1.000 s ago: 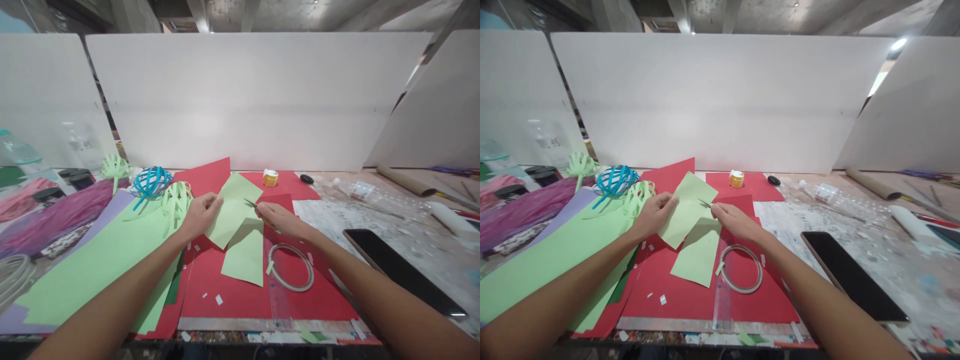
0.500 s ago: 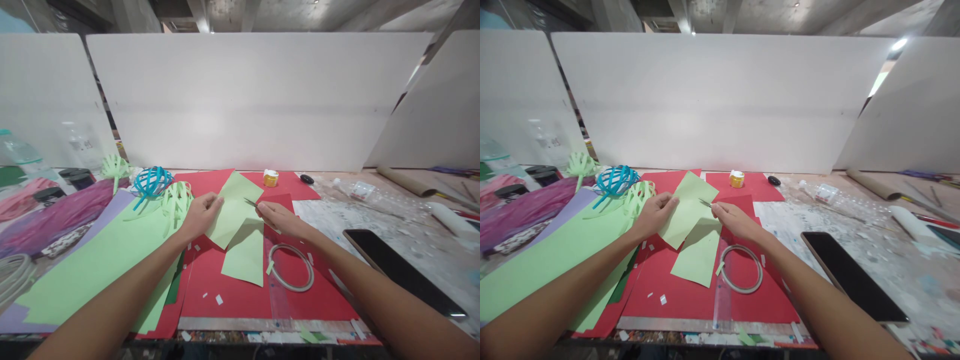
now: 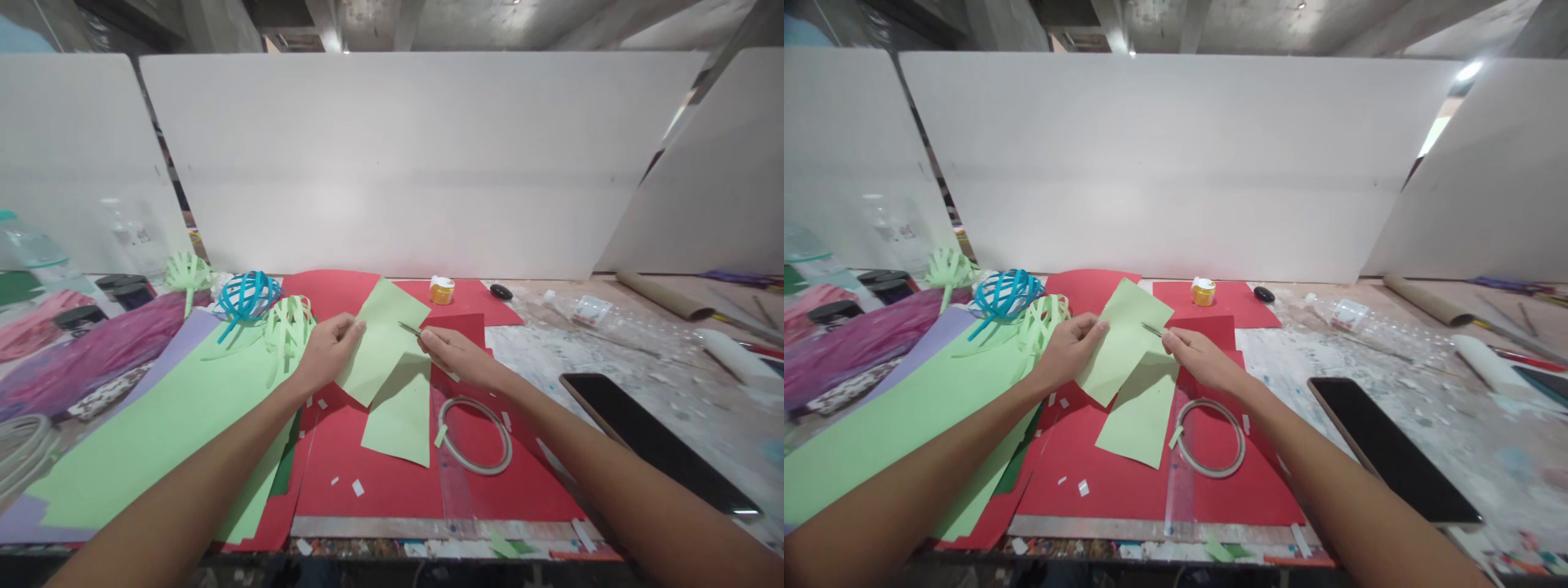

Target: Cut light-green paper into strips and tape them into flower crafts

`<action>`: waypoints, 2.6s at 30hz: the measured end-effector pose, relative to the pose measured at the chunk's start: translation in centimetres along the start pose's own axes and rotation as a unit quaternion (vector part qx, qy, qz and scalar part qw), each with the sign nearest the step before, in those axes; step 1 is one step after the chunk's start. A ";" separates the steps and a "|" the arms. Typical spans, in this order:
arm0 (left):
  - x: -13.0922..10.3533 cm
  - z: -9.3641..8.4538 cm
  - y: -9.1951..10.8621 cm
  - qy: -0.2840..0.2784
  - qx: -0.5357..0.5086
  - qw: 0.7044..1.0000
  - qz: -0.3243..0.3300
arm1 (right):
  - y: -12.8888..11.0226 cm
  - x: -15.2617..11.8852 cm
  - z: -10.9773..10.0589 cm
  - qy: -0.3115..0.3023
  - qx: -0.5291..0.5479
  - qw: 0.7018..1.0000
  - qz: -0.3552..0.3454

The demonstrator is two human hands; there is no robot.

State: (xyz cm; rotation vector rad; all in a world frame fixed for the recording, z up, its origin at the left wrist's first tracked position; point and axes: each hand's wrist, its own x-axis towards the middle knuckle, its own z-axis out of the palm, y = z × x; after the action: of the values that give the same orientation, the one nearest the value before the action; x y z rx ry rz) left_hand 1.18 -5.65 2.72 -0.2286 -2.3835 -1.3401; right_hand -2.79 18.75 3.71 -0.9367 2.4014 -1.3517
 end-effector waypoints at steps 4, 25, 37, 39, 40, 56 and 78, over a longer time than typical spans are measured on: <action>0.0 0.0 0.0 0.000 -0.006 1.000 -0.003 | 0.3 0.2 0.0 0.002 -0.002 1.000 0.004; -0.2 0.0 0.3 -0.002 -0.011 1.000 -0.006 | 0.6 0.4 -0.1 0.002 -0.008 1.000 0.007; -0.1 0.1 0.1 -0.008 -0.014 1.000 -0.011 | 0.7 0.4 0.0 -0.001 0.008 1.000 0.013; -0.2 0.1 0.1 -0.014 -0.019 1.000 -0.015 | 0.7 0.3 0.0 -0.003 0.008 1.000 0.014; -0.2 0.1 0.2 -0.017 -0.023 0.999 -0.017 | 0.6 0.3 0.0 -0.002 0.007 1.000 0.013; -0.2 0.5 0.0 -0.034 -0.025 0.999 -0.014 | 0.2 0.2 0.2 -0.005 0.011 1.000 0.027; -0.5 0.6 0.5 -0.046 -0.041 0.998 -0.010 | 0.6 0.5 0.3 -0.056 0.222 0.973 0.033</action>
State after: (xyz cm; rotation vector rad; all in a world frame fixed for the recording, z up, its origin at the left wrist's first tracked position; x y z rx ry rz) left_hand 1.62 -4.86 2.62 -0.2968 -2.4148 -1.4673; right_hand -3.28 18.45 3.12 -0.7769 1.9092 -1.6618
